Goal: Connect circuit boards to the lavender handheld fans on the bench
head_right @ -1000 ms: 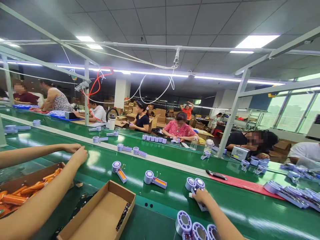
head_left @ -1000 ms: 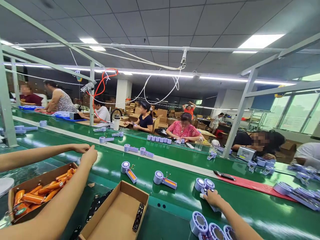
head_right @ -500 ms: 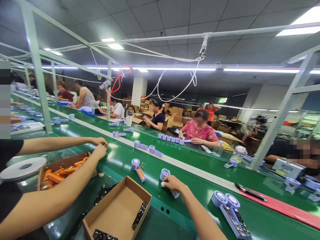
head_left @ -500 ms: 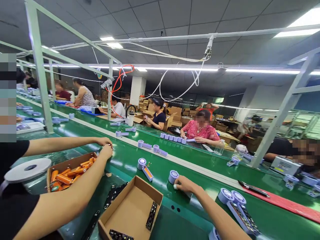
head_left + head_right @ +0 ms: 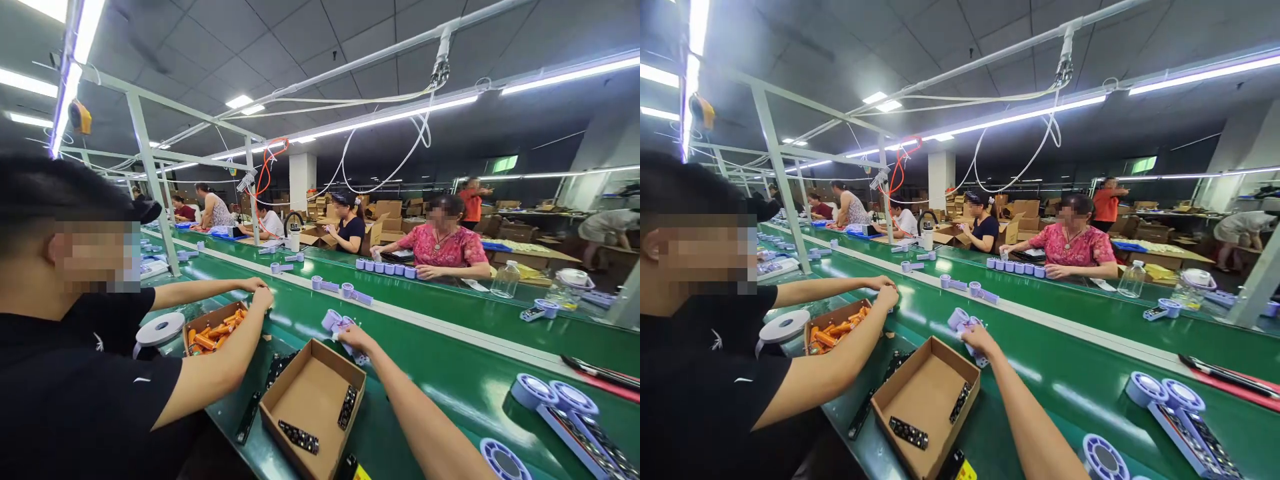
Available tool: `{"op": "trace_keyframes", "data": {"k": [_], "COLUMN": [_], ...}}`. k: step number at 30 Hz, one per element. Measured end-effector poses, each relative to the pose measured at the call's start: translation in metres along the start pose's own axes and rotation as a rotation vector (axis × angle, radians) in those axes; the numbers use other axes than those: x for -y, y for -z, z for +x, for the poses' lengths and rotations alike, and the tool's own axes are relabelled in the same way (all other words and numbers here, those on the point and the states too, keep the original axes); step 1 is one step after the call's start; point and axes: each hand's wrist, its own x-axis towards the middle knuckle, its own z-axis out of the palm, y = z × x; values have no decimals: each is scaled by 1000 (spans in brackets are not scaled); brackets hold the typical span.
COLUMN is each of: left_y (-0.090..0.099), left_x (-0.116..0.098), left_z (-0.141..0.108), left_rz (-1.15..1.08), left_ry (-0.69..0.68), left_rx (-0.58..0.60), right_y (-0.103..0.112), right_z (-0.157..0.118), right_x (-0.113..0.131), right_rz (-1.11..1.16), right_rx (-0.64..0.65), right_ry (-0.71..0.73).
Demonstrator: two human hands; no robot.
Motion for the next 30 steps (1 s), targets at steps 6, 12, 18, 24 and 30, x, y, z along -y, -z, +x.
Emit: {"op": "trace_keyframes", "data": {"k": [6,12,18,24,30], "left_y": [-44,-59,-51,-26,-46], "left_x": [-25,-33,-20,-23,-29], "left_z": [-86,-121,-96,-75,-105], "left_rz": [-27,44,153,-66,-665], "left_ry": [16,91,185,124,301], "left_rx": [134,364,668,645,256], "right_y": [30,1,-45,-76,-58], "right_z": [-112,-227,-261,-300,-322], "right_x": [-67,-92,-89,-114,-87], "right_rz": [-68,-191,-396,-320,-398], "right_rx": [-94,-197,-231,-480,-775], "right_ry": [-77,-154,-245,-114,89]}}
